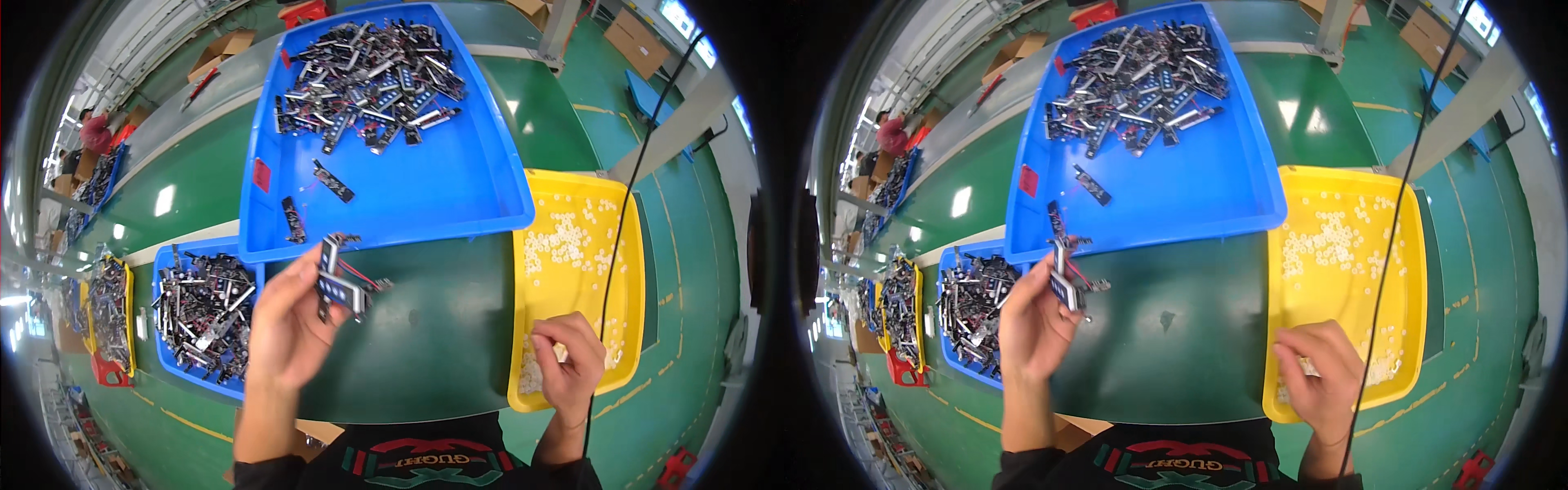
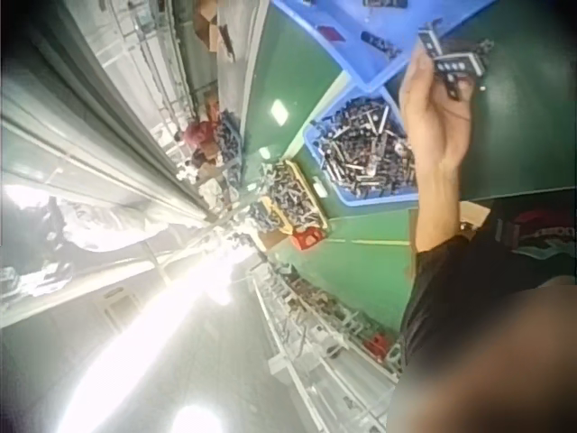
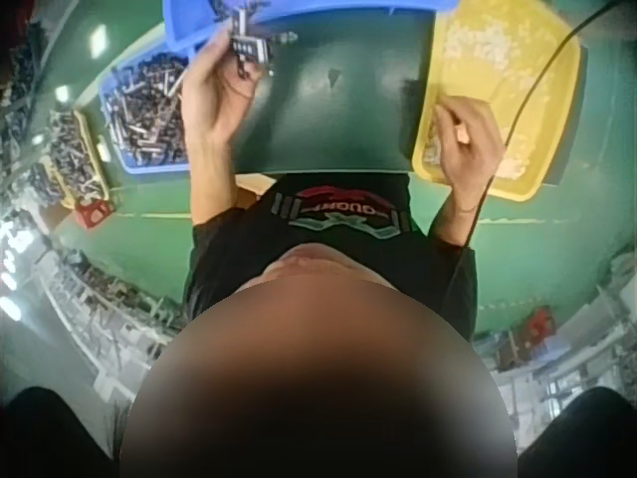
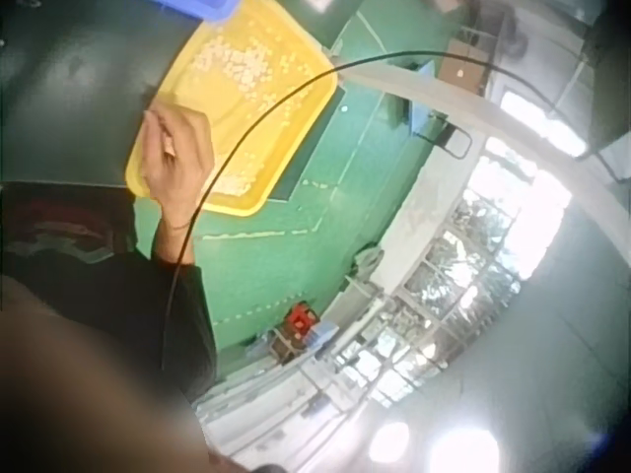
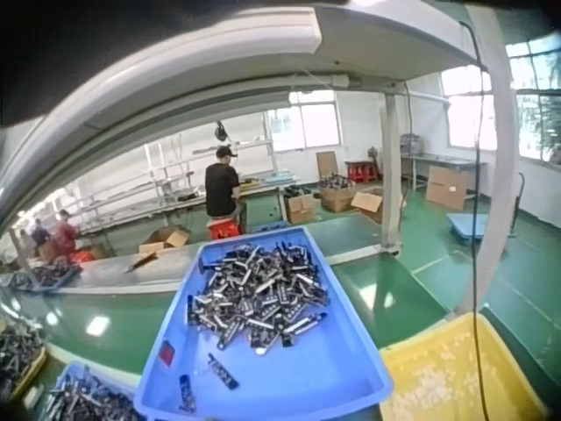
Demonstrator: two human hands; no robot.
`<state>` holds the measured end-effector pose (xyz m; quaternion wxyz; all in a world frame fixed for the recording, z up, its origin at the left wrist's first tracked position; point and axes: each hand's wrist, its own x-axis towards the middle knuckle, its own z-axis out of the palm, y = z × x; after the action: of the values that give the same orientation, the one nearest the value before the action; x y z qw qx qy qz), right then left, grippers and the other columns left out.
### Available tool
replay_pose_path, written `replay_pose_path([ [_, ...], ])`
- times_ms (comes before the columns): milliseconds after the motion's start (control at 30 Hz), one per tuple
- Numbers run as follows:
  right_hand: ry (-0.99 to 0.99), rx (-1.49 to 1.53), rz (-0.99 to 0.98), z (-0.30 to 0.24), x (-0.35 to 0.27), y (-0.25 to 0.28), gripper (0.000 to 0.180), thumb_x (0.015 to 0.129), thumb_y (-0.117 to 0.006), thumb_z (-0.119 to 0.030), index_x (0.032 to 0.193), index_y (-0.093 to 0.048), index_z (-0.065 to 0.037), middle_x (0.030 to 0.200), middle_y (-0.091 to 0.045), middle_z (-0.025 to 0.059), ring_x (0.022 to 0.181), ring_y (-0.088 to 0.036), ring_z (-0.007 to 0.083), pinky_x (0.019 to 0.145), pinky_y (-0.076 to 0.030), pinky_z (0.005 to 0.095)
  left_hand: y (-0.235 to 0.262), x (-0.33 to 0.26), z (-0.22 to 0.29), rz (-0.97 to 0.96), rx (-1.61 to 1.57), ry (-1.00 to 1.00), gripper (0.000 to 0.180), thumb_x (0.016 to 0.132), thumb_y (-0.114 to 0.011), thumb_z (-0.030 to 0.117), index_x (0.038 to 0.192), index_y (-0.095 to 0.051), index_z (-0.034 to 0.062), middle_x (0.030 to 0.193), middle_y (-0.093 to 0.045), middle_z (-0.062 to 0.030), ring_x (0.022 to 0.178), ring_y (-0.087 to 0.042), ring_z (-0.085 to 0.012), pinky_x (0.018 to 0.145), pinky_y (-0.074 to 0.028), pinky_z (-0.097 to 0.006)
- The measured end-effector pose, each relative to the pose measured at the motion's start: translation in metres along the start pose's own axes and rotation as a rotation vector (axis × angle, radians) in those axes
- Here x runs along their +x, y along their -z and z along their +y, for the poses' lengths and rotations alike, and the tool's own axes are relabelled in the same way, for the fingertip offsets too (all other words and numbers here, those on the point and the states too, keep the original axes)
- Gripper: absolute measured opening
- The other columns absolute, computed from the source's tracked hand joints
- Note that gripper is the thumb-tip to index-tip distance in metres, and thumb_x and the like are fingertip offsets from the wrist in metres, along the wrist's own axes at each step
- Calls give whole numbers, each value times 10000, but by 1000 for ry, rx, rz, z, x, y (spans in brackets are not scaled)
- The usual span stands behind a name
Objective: The person assembles small electronic components by hand. They pick up circuit boards from a blue bin and attach small white cylindrical parts from a yellow bin, inserting them into the boards and placing the finished units back into the bin.
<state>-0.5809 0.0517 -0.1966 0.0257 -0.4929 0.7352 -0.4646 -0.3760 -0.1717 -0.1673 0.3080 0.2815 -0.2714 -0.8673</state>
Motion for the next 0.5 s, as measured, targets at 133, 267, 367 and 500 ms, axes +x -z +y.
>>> replay_pose_path([
  [133,-15,360,-82,-27,14,-24,229,747,-728,78,967,-698,22,925,-645,131,741,-624,180,621,-479,258,-11,-1,-40,-45,-148,-33,436,966,-498,125,1360,-417,-44,1029,-648,-129,789,-650,-170,629,-545,-269],
  [267,-285,808,-104,-40,11,-48,212,824,-671,83,1028,-675,29,994,-633,108,793,-614,136,651,-476,242,-9,6,-57,-97,-398,80,391,964,-489,131,1323,-430,-13,1018,-631,-119,828,-647,-189,684,-554,-292],
  [367,-434,1103,-35,-44,6,-63,214,859,-630,96,1061,-661,31,1012,-622,87,812,-606,120,665,-477,233,-4,10,-62,-199,-546,165,329,978,-460,136,1283,-453,13,1027,-588,-118,873,-612,-193,744,-548,-301],
  [500,-481,1221,-15,-48,4,-78,218,852,-632,108,1054,-659,31,1004,-624,83,803,-606,123,669,-483,230,0,8,-68,-213,-575,158,301,1007,-413,139,1271,-463,4,1081,-559,-145,932,-580,-203,806,-542,-317],
])
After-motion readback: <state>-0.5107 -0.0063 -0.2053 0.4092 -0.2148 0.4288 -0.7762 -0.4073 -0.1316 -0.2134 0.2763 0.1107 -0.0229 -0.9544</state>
